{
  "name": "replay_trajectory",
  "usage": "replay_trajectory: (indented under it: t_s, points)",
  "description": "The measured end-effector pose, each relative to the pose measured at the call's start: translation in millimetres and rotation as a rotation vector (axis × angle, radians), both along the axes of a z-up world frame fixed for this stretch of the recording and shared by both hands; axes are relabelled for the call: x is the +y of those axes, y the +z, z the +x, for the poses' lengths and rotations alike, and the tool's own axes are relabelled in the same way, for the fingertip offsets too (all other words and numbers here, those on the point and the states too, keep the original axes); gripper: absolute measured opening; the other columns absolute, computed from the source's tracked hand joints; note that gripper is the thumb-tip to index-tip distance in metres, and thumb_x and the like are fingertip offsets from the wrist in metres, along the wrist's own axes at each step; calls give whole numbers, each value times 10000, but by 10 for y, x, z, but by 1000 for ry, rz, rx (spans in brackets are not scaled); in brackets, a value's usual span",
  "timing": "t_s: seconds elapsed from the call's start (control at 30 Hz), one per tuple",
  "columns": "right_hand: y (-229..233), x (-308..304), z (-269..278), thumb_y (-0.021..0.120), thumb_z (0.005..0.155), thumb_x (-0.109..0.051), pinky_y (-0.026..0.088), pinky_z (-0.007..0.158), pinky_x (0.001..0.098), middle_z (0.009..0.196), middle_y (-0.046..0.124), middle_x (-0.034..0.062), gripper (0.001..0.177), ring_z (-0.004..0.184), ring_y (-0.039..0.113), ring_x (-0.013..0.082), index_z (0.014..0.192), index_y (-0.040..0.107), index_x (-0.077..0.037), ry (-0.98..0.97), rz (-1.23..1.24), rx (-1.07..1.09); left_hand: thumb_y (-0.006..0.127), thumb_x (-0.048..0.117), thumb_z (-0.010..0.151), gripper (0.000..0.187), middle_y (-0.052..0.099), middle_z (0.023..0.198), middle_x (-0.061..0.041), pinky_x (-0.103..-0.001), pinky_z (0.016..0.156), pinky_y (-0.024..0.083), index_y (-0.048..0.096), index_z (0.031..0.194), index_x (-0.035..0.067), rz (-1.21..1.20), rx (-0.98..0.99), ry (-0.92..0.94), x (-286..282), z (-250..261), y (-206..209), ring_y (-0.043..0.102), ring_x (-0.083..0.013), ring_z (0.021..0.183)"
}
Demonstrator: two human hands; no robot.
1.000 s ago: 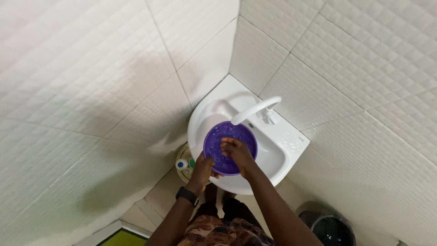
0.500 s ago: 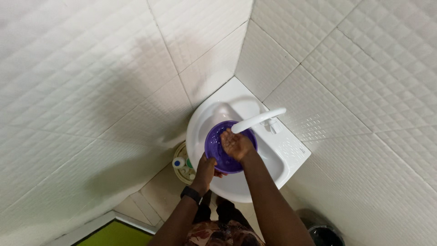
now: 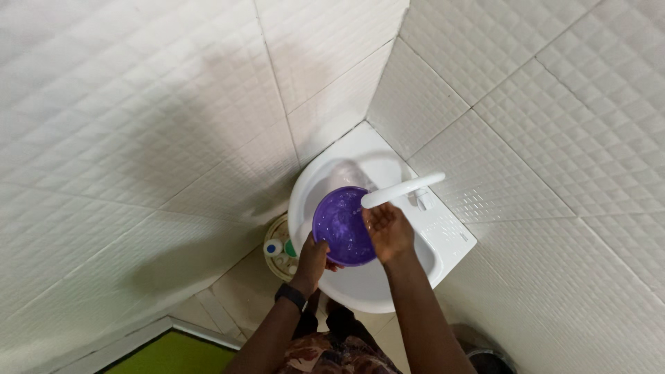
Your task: The person cleans a bathroom sink by scrubbing the basin and rim with a sponge, rinsing it with water from a bowl, and then organizing bottles of cleaning supplies on the corner ledge.
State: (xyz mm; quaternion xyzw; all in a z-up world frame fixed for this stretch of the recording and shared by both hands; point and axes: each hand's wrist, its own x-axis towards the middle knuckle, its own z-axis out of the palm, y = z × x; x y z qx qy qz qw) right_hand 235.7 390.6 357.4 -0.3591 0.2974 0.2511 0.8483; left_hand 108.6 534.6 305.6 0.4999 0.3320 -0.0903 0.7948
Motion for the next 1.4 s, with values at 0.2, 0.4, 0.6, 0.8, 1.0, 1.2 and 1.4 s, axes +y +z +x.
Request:
replay_trajectory:
  t_s: [0.2, 0.4, 0.6, 0.8, 1.0, 1.2, 1.4]
  points:
    - [-674, 6, -282, 473, 1049, -217, 473, 1085, 379, 1300, 639, 137, 382, 1207, 601, 250, 1355, 567, -7, 150, -296, 185, 417, 152, 915, 393, 734, 857, -140, -294, 484, 549, 497, 1282, 38, 3, -37, -24, 3, -55, 61, 707, -196, 576]
    - [-1238, 60, -210, 466, 1072, -247, 571, 939, 366, 1039, 700, 98, 319, 992, 648, 229, 1183, 656, -16, 44, 48, 384, 414, 155, 920, 347, 726, 816, -138, -301, 498, 558, 512, 1226, 23, 31, 24, -63, -30, -78, 6, 711, -204, 584]
    - [-350, -219, 74, 480, 1103, -109, 621, 941, 333, 1155, 623, 184, 267, 1025, 663, 226, 1258, 550, 97, -214, 183, 35, 460, 189, 908, 343, 722, 799, -122, -301, 501, 550, 490, 1219, 48, -1, 3, -86, -24, -163, 11, 699, -199, 587]
    - [469, -811, -49, 410, 1005, -64, 436, 1150, 347, 1484, 518, 199, 520, 1382, 545, 268, 1506, 369, 70, -221, -276, -377, 437, 133, 867, 396, 721, 799, -137, -316, 509, 563, 494, 1241, 15, -22, 15, -158, -50, -139, 30, 695, -202, 582]
    - [265, -997, -601, 534, 952, -298, 379, 1198, 429, 1537, 503, 197, 629, 1396, 499, 330, 1493, 446, 9, 343, -739, -197, 402, 116, 876, 455, 727, 838, -137, -337, 536, 564, 457, 1324, 59, -31, 85, -253, -99, -80, 38, 697, -220, 607]
    - [201, -777, -975, 701, 895, -405, 551, 1083, 516, 1514, 420, 247, 934, 1354, 529, 376, 1569, 87, -206, 593, -575, 88, 432, 182, 951, 410, 736, 868, -143, -321, 552, 565, 473, 1326, 23, -60, 27, -369, -128, -8, 9, 725, -217, 653]
    - [38, -654, -1050, 611, 815, -99, 586, 951, 485, 1404, 475, 244, 915, 1224, 637, 397, 1545, 71, -205, 326, -421, 20, 470, 220, 952, 461, 745, 945, -141, -344, 651, 587, 436, 1378, 47, -13, -9, -573, 120, 62, 57, 742, -222, 756]
